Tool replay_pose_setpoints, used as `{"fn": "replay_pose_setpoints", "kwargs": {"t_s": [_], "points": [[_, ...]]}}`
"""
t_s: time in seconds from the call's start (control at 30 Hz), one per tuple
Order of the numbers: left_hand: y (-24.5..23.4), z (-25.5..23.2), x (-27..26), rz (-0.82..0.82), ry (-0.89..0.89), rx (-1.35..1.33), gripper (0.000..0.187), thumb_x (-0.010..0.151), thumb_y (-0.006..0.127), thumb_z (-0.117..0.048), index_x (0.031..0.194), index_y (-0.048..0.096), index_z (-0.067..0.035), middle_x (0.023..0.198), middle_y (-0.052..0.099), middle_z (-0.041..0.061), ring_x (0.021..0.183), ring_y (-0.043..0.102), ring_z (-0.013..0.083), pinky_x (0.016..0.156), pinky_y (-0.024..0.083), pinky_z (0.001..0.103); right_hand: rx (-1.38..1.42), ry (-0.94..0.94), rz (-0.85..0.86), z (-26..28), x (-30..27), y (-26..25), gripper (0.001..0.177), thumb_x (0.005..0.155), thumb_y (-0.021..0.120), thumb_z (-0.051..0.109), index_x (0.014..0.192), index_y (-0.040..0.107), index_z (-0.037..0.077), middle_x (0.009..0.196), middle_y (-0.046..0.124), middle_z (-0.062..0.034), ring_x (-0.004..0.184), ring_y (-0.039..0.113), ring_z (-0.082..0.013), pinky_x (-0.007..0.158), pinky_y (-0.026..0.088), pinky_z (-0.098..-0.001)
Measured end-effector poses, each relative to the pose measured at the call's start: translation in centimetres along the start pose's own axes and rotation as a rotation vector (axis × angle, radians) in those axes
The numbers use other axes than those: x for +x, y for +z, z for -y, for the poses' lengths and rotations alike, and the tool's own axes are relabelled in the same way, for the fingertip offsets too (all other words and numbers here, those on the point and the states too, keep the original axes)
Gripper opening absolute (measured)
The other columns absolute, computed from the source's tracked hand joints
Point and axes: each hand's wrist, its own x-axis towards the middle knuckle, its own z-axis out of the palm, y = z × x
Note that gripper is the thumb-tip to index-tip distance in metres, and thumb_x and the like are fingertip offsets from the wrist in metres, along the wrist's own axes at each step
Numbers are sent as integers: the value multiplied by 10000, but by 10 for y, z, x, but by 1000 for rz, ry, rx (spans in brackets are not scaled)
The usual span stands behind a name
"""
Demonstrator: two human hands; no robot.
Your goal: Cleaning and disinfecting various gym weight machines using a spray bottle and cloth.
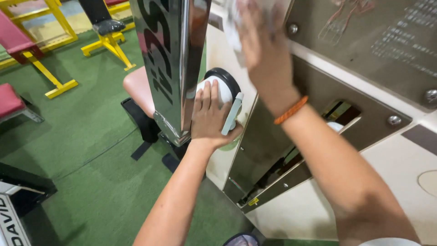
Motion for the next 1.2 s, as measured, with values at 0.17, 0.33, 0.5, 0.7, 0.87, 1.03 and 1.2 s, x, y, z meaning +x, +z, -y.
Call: {"fn": "replay_pose_setpoints", "kwargs": {"t_s": [0.17,0.33,0.5,0.7,0.87,1.03,1.2], "points": [[-4,1,-1,-14,-8,-52,770,691,694,-556,1297,674,-81,1561,310,338,1474,242,520,1166,237,601,-526,-283,-230,-2,-20,16,284,1054,584,187,1309,696,133,1609,503,13,1513,399,-132,1305,173,-395],[-6,-4,3,-93,-11,-75,642,708,647,-464,1170,705,-22,1513,387,370,1433,338,535,1168,253,574,-624,-91,-228,-21,10,-19,523,1076,557,200,1574,467,70,1670,400,-93,1553,277,-238,1290,59,-497],[-2,-1,5,-92,-3,-63,635,699,631,-430,1190,682,-31,1498,394,376,1419,339,547,1161,252,584,-796,108,-177,-22,20,0,631,1159,531,282,1682,308,11,1692,322,-151,1537,281,-262,1284,45,-474],[-1,0,2,-81,-3,-39,643,704,649,-471,1136,699,3,1539,352,374,1449,317,524,1168,250,550,-680,-268,-175,-43,50,-27,491,1052,504,285,1539,531,235,1678,402,42,1551,324,-122,1317,40,-459],[-7,-2,6,-66,-16,-57,637,696,660,-465,1148,699,-18,1517,382,374,1429,353,536,1150,274,552,295,179,-698,-34,102,-81,127,958,684,176,982,758,76,810,791,-112,540,702,-290,463,549,-410],[1,0,4,-33,-28,-28,677,700,633,-483,1196,680,-24,1540,348,377,1454,308,522,1183,228,548,-469,-67,-454,-39,82,-7,365,1053,698,224,1374,685,49,1554,448,-103,1442,364,-267,1264,146,-462],[-2,-1,5,-26,-17,-24,748,692,655,-506,1276,657,-39,1562,319,355,1468,276,511,1186,217,543,-738,-130,-282,-64,112,-31,511,1128,545,377,1628,507,277,1735,279,-76,1607,174,-214,1322,-4,-491]]}}
